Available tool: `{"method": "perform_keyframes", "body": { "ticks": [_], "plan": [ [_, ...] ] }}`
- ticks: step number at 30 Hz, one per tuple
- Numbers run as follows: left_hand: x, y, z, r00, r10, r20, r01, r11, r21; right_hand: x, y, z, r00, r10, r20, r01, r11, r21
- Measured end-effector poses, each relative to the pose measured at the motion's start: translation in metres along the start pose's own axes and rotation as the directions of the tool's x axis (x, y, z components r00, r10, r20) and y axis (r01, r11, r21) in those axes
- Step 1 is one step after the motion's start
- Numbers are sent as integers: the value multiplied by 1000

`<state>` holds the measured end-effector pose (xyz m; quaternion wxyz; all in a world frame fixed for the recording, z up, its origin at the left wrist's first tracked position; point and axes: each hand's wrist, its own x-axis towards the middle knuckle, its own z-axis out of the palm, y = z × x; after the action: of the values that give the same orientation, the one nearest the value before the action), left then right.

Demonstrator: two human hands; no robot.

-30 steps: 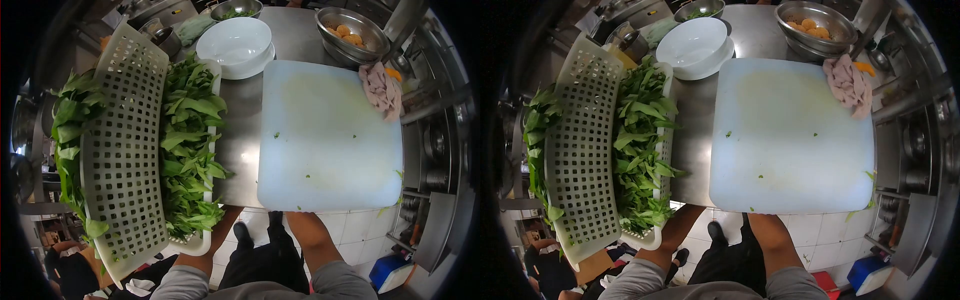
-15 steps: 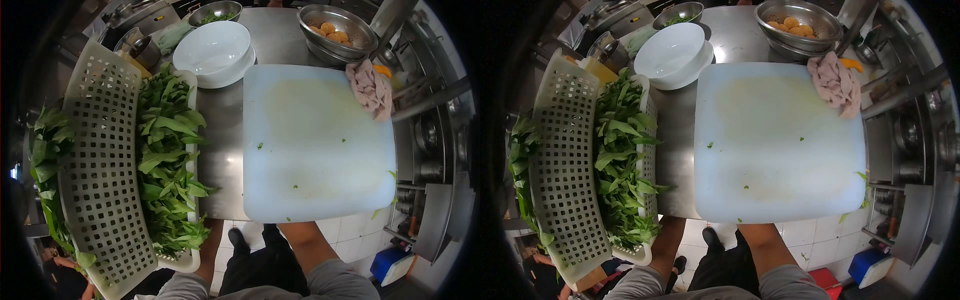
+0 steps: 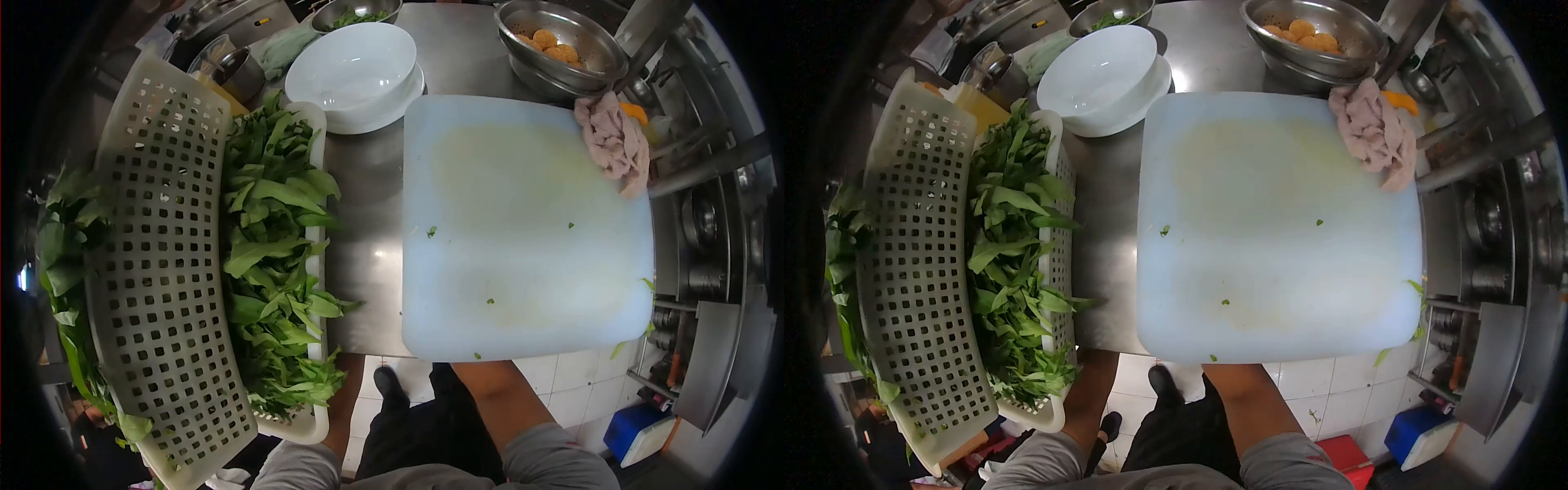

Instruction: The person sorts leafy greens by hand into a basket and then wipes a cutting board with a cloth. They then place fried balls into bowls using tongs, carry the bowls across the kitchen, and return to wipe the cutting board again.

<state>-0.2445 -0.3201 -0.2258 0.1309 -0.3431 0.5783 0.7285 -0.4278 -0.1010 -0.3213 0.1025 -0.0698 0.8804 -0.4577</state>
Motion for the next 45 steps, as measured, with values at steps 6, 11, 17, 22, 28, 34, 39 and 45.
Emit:
{"method": "perform_keyframes", "body": {
  "ticks": [6,11,17,22,28,34,39,45],
  "plan": [
    [-6,-3,-9,1000,-14,-14,13,999,-51,-7,-2,-1,1000,-17,-7,17,1000,-11],
    [-10,-5,-16,1000,-19,-14,17,996,-88,-20,-6,-7,999,-41,-14,41,999,-20],
    [-15,-4,-21,1000,-18,-18,15,992,-126,-45,-21,-26,990,-140,-7,140,990,-31],
    [-12,1,-23,1000,0,-16,-3,984,-176,-81,-70,-91,896,-443,-20,442,895,-58],
    [-5,22,-21,998,65,-16,-67,961,-267,-119,-217,-264,497,-407,766,-135,836,532],
    [14,45,-6,989,151,5,-138,920,-368,-20,-243,-347,995,-4,-103,16,992,123],
    [21,66,-1,979,199,40,-163,887,-432,97,-232,-396,913,-151,-378,-115,795,-596],
    [-16,65,-7,969,233,86,-157,841,-518,154,-170,-387,978,-161,-132,-68,355,-933]
  ]
}}
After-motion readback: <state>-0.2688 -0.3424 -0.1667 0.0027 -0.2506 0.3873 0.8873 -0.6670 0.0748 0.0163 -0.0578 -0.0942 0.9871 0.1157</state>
